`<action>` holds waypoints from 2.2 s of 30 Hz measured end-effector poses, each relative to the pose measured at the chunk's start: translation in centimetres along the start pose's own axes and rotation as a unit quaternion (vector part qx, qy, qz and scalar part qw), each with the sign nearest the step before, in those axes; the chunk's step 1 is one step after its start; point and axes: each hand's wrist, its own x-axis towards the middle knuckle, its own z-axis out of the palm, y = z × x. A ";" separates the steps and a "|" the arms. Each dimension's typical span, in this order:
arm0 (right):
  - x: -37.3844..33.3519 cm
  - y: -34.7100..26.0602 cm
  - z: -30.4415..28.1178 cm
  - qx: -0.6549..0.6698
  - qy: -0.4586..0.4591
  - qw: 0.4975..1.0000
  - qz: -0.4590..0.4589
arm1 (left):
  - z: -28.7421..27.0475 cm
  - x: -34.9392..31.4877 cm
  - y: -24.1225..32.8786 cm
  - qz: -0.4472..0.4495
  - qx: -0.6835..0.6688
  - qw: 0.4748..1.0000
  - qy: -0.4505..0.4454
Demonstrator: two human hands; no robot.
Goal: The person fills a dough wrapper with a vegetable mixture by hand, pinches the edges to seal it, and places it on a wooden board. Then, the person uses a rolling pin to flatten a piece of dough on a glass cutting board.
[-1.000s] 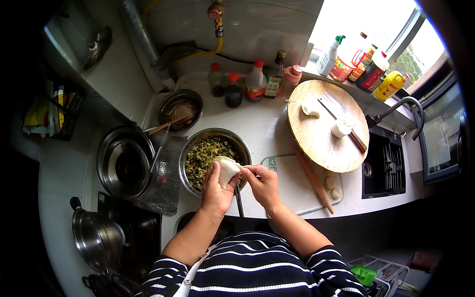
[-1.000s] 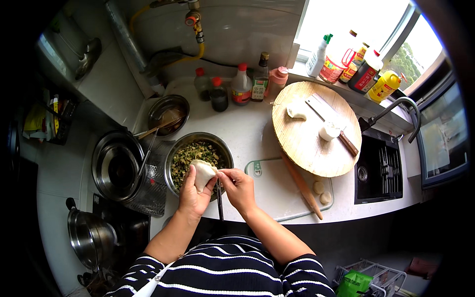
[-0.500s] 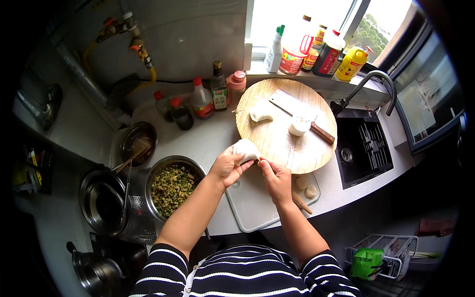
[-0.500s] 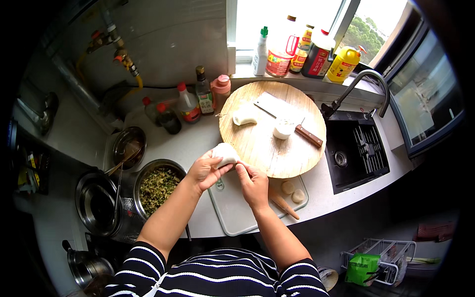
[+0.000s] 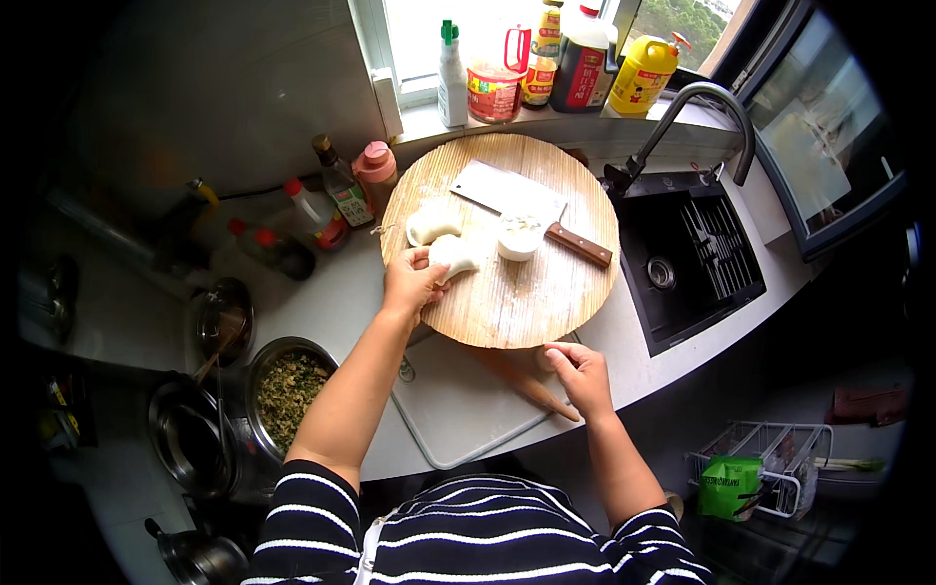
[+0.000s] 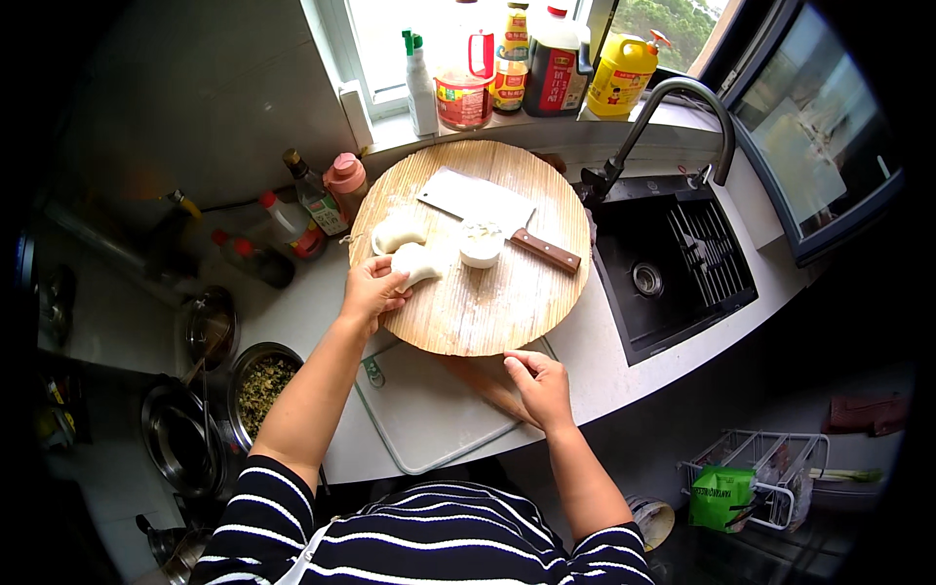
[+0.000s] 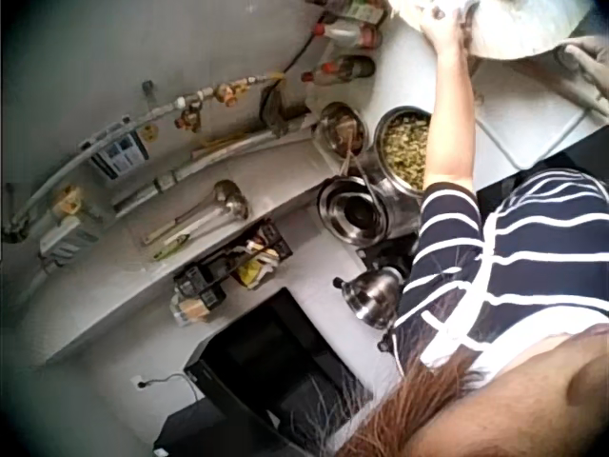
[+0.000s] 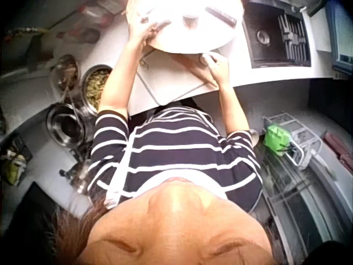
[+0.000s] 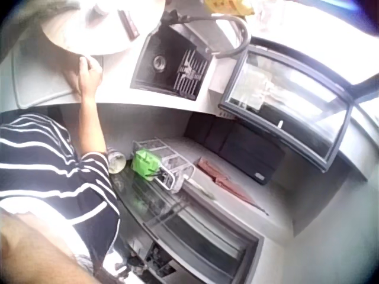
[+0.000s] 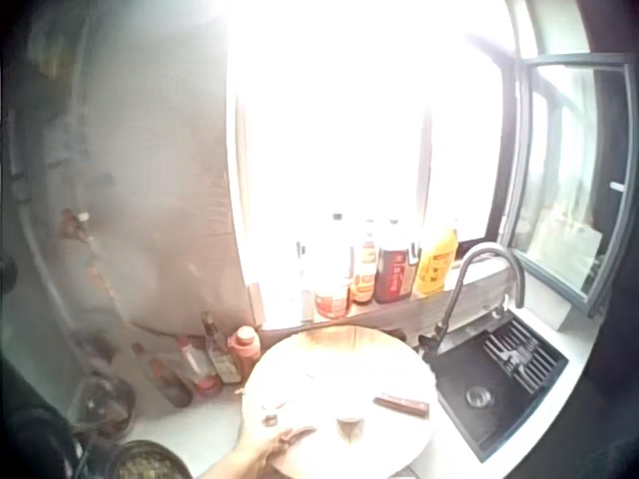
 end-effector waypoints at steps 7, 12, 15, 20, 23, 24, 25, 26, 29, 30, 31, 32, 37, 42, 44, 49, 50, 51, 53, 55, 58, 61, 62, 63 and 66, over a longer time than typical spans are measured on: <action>1.1 7.4 -6.1 -0.361 0.021 0.932 -0.019 | 0.6 -6.7 -3.3 0.108 0.021 0.986 0.121; 0.5 6.8 -4.2 -0.500 -0.109 0.859 -0.031 | 2.8 -12.4 -11.0 0.060 0.010 0.996 0.067; 0.7 8.1 -4.5 -0.470 -0.100 0.876 -0.053 | 3.6 -14.3 -14.3 -0.003 0.009 0.999 0.048; -0.3 7.5 -4.3 -0.371 -0.042 0.923 -0.097 | 1.2 -16.3 -16.6 -0.009 0.044 0.997 0.068; -3.3 3.4 1.3 -0.310 -0.164 0.910 -0.223 | -0.6 -17.0 -17.2 -0.013 0.075 0.994 0.076; -4.0 4.3 3.7 -0.327 -0.184 0.891 -0.255 | -1.0 -16.8 -17.4 -0.014 0.085 0.994 0.072; -4.7 5.4 6.3 -0.344 -0.180 0.879 -0.278 | -1.4 -16.8 -17.9 -0.009 0.086 0.994 0.069; -5.0 6.8 8.2 -0.377 -0.168 0.866 -0.281 | -1.4 -16.5 -18.3 0.001 0.096 0.993 0.062; -5.3 6.9 10.2 -0.388 -0.112 0.843 -0.355 | -1.8 -16.3 -18.9 0.034 0.130 0.989 0.060; -4.8 4.4 9.8 -0.354 -0.100 0.845 -0.388 | -2.1 -16.4 -18.5 0.047 0.144 0.986 0.071; -4.0 1.6 9.1 -0.319 -0.088 0.845 -0.419 | -2.2 -16.5 -18.1 0.061 0.158 0.982 0.080; -1.8 -1.4 7.8 -0.329 -0.036 0.835 -0.439 | -2.2 -16.4 -17.8 0.061 0.163 0.982 0.076; 13.9 -10.4 2.0 -0.438 0.033 0.809 -0.391 | 0.4 -15.2 -17.5 0.099 0.232 0.966 0.053; 19.9 -10.9 4.8 -0.577 -0.190 0.745 -0.277 | 1.8 -15.4 -17.7 0.148 0.343 0.923 0.088; 20.5 -9.9 5.7 -0.579 -0.174 0.730 -0.320 | 2.3 -15.2 -18.2 0.138 0.346 0.922 0.108; 20.6 -10.5 5.6 -0.586 -0.188 0.709 -0.343 | 3.3 -16.0 -18.4 0.124 0.427 0.885 0.136; 20.7 -11.0 5.0 -0.564 -0.187 0.729 -0.340 | 3.5 -16.0 -18.4 0.116 0.444 0.879 0.129; 20.8 -11.5 3.9 -0.513 -0.182 0.767 -0.341 | 3.6 -15.9 -18.2 0.114 0.462 0.872 0.118; 19.2 -13.4 3.6 -0.418 -0.185 0.830 -0.321 | 3.7 -16.1 -18.2 0.101 0.487 0.861 0.110; 16.5 -14.7 3.7 -0.345 -0.210 0.869 -0.286 | 3.7 -15.9 -18.3 0.093 0.491 0.860 0.101; 11.7 -13.6 5.3 -0.231 -0.307 0.897 -0.217 | 3.8 -16.1 -17.7 0.053 0.486 0.866 0.106; 6.0 -7.1 8.8 -0.259 -0.329 0.881 -0.220 | 2.9 -16.5 -18.3 0.051 0.418 0.901 0.106; 4.8 -3.6 10.0 -0.264 -0.361 0.873 -0.192 | 2.3 -16.8 -18.8 0.063 0.400 0.906 0.125; 3.4 -0.2 10.7 -0.301 -0.342 0.869 -0.194 | 1.8 -17.1 -19.3 0.075 0.379 0.911 0.142; 0.5 3.3 10.9 -0.393 -0.312 0.843 -0.193 | -0.5 -18.2 -20.0 0.051 0.293 0.939 0.172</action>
